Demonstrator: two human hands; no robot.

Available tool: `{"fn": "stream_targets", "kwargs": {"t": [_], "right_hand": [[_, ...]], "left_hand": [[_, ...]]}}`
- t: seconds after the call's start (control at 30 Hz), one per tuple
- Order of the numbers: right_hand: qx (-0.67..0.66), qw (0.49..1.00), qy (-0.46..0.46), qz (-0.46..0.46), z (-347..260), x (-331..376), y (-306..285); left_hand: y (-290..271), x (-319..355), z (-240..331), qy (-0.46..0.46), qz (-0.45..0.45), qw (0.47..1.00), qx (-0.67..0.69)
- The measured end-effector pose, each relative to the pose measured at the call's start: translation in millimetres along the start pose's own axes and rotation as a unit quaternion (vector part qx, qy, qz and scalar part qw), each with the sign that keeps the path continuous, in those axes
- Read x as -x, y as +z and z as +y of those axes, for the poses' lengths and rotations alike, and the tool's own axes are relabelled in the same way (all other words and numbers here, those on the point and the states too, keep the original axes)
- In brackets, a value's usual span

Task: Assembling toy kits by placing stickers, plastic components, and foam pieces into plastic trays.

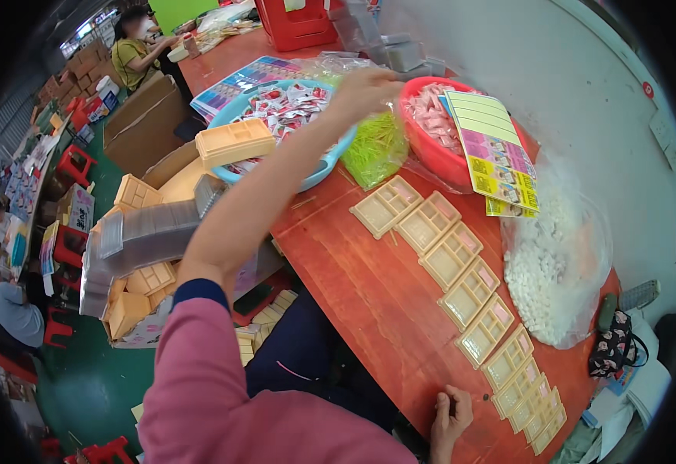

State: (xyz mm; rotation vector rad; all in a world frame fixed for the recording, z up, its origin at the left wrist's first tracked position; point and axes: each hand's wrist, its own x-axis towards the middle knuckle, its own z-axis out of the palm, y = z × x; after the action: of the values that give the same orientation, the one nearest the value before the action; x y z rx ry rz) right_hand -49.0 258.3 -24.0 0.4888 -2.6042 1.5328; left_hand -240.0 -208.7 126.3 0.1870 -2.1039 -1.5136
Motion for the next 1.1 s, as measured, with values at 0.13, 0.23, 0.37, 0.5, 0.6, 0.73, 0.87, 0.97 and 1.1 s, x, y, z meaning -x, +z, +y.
{"fn": "stream_targets", "kwargs": {"t": [0.13, 0.23, 0.37, 0.5, 0.6, 0.73, 0.87, 0.97, 1.1], "right_hand": [[0.057, 0.993, -0.093, -0.052, -0.7, -12.8, 15.1], [0.058, 0.997, -0.009, -0.046, -9.3, -14.0, 17.8], [0.088, 0.995, -0.046, -0.031, -6.7, -14.8, 22.0], [0.123, 0.989, -0.08, -0.021, -17.1, -17.4, 27.8], [0.12, 0.991, -0.048, -0.024, -18.7, -16.2, 27.6], [0.116, 0.992, -0.043, -0.03, -17.5, -14.0, 26.1], [0.111, 0.992, -0.046, -0.035, -20.8, -14.9, 25.3], [0.089, 0.995, -0.011, -0.043, -17.8, -16.7, 23.7], [0.015, 0.996, -0.043, -0.083, -47.5, -63.5, 36.0]], "left_hand": [[-100.3, -15.7, -52.5, -0.02, -0.014, 0.829, -0.559], [-104.8, -9.5, -86.4, -0.025, -0.078, 0.785, -0.614], [-100.7, -23.7, -115.9, -0.046, -0.105, 0.673, -0.73], [-103.8, -31.6, -106.2, -0.025, -0.126, 0.732, -0.669], [-112.4, -30.4, -102.9, 0.021, -0.083, 0.739, -0.669], [-126.4, -22.8, -77.4, 0.046, -0.014, 0.797, -0.601], [-159.2, -10.8, -70.8, -0.078, 0.089, 0.951, -0.287], [-142.8, 6.1, -63.8, -0.152, 0.141, 0.968, 0.141], [-106.9, 41.0, -27.4, -0.177, 0.12, 0.937, 0.275]]}}
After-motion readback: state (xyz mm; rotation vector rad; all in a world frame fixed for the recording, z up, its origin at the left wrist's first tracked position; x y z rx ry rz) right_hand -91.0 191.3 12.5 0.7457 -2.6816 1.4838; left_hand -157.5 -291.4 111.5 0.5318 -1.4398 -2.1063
